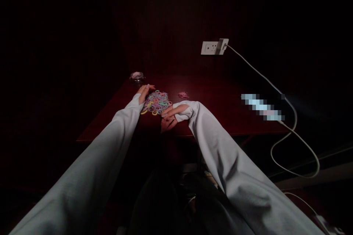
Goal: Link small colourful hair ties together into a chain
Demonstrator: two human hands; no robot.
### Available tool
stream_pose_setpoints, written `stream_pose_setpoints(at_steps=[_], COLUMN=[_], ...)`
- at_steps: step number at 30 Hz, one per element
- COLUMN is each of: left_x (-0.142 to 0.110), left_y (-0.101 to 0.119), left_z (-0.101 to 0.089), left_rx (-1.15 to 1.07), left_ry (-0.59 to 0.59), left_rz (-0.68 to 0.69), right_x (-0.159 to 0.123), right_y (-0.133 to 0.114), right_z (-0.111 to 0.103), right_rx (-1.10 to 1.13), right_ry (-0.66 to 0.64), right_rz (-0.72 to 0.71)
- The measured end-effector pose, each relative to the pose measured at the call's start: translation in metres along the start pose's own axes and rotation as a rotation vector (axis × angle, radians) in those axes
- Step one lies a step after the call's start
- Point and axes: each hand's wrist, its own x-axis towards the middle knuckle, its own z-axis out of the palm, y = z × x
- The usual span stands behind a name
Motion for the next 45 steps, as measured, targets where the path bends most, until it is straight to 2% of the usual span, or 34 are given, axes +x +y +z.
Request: stream_pose_setpoints(at_steps=[2,6,8,13,17,20,23,24,26,27,32,36,39,42,45], left_x=[0.003,0.015,0.016,0.003,-0.002,0.001,0.002,0.001,0.0,-0.001,-0.003,-0.004,-0.004,-0.001,0.005], left_y=[-0.003,-0.009,-0.008,0.002,0.002,-0.002,-0.004,-0.003,-0.003,-0.003,-0.004,-0.003,-0.002,-0.006,-0.014], left_z=[0.0,-0.003,-0.006,-0.007,-0.007,-0.007,-0.008,-0.008,-0.009,-0.009,-0.009,-0.009,-0.009,-0.009,-0.006], left_rx=[0.006,0.076,0.134,0.211,0.288,0.324,0.322,0.32,0.319,0.318,0.327,0.338,0.346,0.366,0.406], left_ry=[0.009,-0.02,-0.037,-0.03,-0.09,-0.121,-0.129,-0.133,-0.141,-0.144,-0.128,-0.122,-0.127,-0.122,-0.119], left_rz=[0.024,0.057,0.061,0.173,0.272,0.284,0.277,0.279,0.287,0.293,0.3,0.289,0.298,0.316,0.322], right_x=[0.007,0.019,0.022,0.025,0.022,0.013,0.007,0.007,0.01,0.012,0.022,0.021,0.027,0.037,0.045], right_y=[0.003,0.003,0.001,-0.006,-0.014,-0.011,-0.001,0.003,0.009,0.01,0.001,-0.007,-0.011,-0.01,-0.004], right_z=[-0.003,-0.011,-0.013,-0.015,-0.015,-0.011,-0.007,-0.007,-0.009,-0.011,-0.016,-0.018,-0.024,-0.033,-0.036], right_rx=[0.026,0.11,0.138,0.239,0.323,0.271,0.093,0.056,0.036,0.046,0.147,0.189,0.174,-0.006,-0.407], right_ry=[0.052,0.325,0.416,0.527,0.599,0.485,0.196,0.126,0.063,0.081,0.404,0.479,0.66,0.903,1.066], right_rz=[-0.037,-0.234,-0.28,-0.403,-0.495,-0.385,-0.108,-0.061,-0.052,-0.088,-0.293,-0.407,-0.513,-0.555,-0.564])
